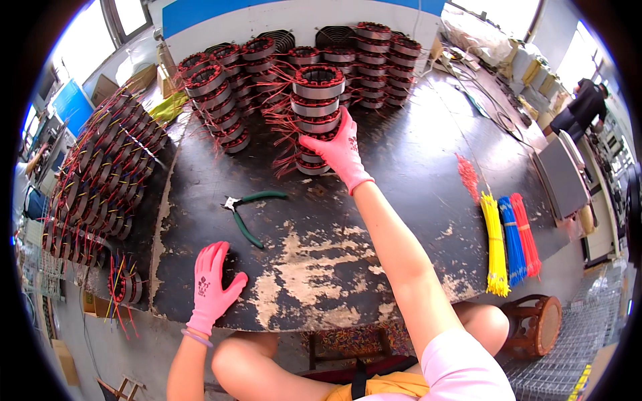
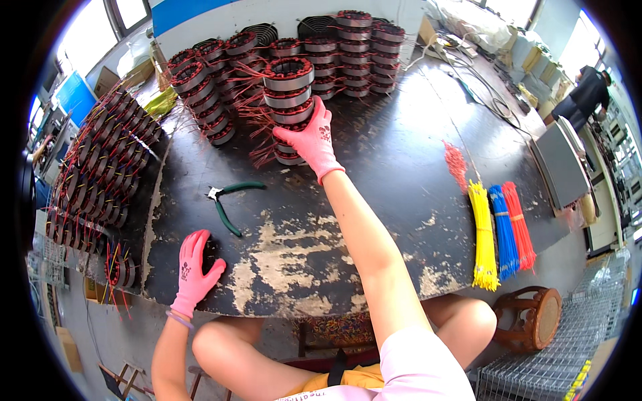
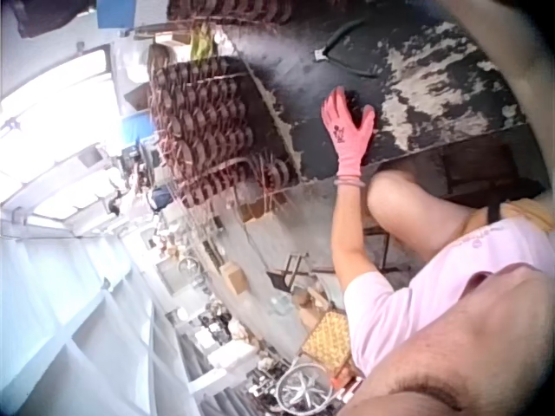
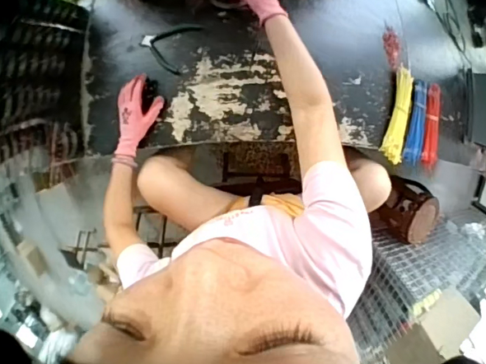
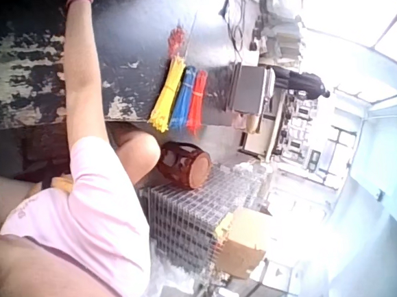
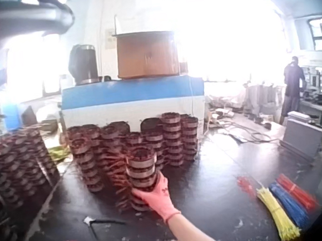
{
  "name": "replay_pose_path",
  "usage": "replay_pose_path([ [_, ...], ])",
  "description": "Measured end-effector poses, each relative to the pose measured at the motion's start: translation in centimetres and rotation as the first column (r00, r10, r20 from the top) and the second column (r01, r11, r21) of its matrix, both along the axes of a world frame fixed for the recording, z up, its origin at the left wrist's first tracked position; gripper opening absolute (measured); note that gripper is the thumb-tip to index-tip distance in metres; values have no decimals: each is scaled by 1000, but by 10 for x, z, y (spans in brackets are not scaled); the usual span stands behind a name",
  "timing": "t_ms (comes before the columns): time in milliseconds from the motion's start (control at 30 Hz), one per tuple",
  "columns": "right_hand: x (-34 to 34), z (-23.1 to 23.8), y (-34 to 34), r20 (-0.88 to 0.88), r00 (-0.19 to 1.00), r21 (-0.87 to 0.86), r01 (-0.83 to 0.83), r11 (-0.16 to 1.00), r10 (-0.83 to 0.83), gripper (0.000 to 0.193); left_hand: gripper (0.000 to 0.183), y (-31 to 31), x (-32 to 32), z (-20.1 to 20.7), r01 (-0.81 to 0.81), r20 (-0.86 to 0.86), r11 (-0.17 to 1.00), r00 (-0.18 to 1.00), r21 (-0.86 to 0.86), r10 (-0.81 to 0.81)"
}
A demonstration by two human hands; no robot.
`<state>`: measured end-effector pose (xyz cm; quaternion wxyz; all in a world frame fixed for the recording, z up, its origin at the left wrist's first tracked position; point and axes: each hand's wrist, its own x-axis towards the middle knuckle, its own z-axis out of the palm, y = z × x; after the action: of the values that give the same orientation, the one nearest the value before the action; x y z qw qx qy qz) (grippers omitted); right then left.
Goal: The person assembles a small electronic component by inserting various colored wires into a core, using pliers to trim wire ends, and securing them with cable ties.
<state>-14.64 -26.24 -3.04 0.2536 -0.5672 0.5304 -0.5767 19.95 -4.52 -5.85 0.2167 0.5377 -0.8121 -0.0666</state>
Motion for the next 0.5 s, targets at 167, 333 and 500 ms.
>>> replay_pose_path([
  [167, -16, 0, 54, -74, 938, 13, 340, 940, -338, 126, 73, 0, -1, -4, 2, 13, 999, 1000, -33, -2],
  [333, -19, 0, 93, -53, 865, 8, 499, 866, -498, 118, 67, 1, -3, -3, -2, 24, 997, 1000, -76, 4],
  [500, -7, -10, 114, -12, 851, 31, 525, 850, -525, 111, 63, -13, -30, 2, -7, -69, 970, 998, -243, -10],
])
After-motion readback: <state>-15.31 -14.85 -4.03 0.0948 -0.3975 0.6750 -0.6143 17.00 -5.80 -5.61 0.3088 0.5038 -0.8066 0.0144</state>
